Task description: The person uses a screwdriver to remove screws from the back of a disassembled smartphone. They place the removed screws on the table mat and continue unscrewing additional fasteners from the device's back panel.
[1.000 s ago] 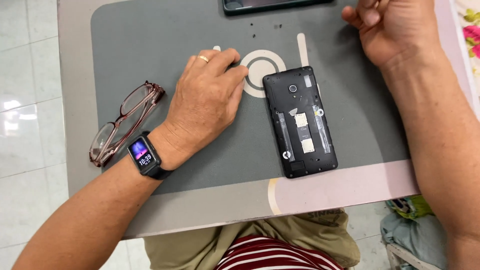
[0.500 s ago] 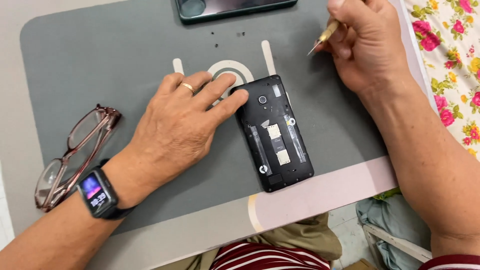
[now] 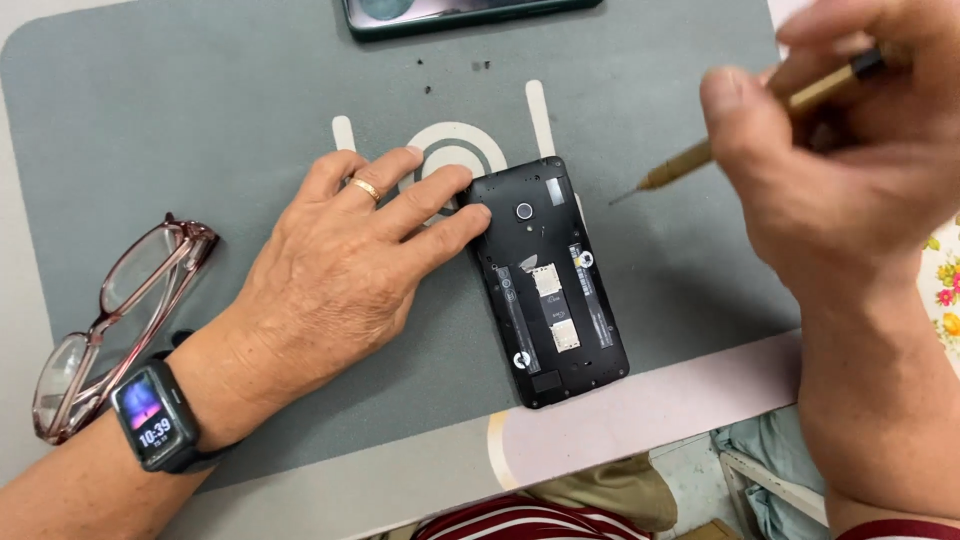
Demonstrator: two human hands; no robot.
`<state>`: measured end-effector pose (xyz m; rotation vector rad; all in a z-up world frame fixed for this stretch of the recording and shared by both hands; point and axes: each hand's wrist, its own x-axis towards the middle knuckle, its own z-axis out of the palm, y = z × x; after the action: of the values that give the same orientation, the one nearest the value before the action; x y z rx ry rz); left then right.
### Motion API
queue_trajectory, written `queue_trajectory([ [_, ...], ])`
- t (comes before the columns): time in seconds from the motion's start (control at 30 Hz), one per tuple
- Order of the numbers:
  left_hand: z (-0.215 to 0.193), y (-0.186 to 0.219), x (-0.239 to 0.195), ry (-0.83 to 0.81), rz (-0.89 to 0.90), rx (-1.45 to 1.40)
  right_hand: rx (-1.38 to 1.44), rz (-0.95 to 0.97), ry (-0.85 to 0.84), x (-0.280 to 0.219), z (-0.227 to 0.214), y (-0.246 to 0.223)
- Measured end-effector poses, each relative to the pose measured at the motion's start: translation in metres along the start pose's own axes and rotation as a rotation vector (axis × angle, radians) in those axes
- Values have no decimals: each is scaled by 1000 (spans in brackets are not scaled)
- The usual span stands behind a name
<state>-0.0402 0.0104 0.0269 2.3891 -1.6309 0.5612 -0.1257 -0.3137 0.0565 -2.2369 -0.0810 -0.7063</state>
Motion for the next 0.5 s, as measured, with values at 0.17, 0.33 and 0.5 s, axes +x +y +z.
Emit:
queue_trajectory([
  [0.17,0,0,1,-11,-8,16,79,-215,-154,7,-2,-13],
  [0.33,0,0,-1,2,-8,19,-15,-285,-219,7,5,-18],
  [0.5,-2,-1,0,-18,1,-34,-188,-280,-203,4,6,-18],
])
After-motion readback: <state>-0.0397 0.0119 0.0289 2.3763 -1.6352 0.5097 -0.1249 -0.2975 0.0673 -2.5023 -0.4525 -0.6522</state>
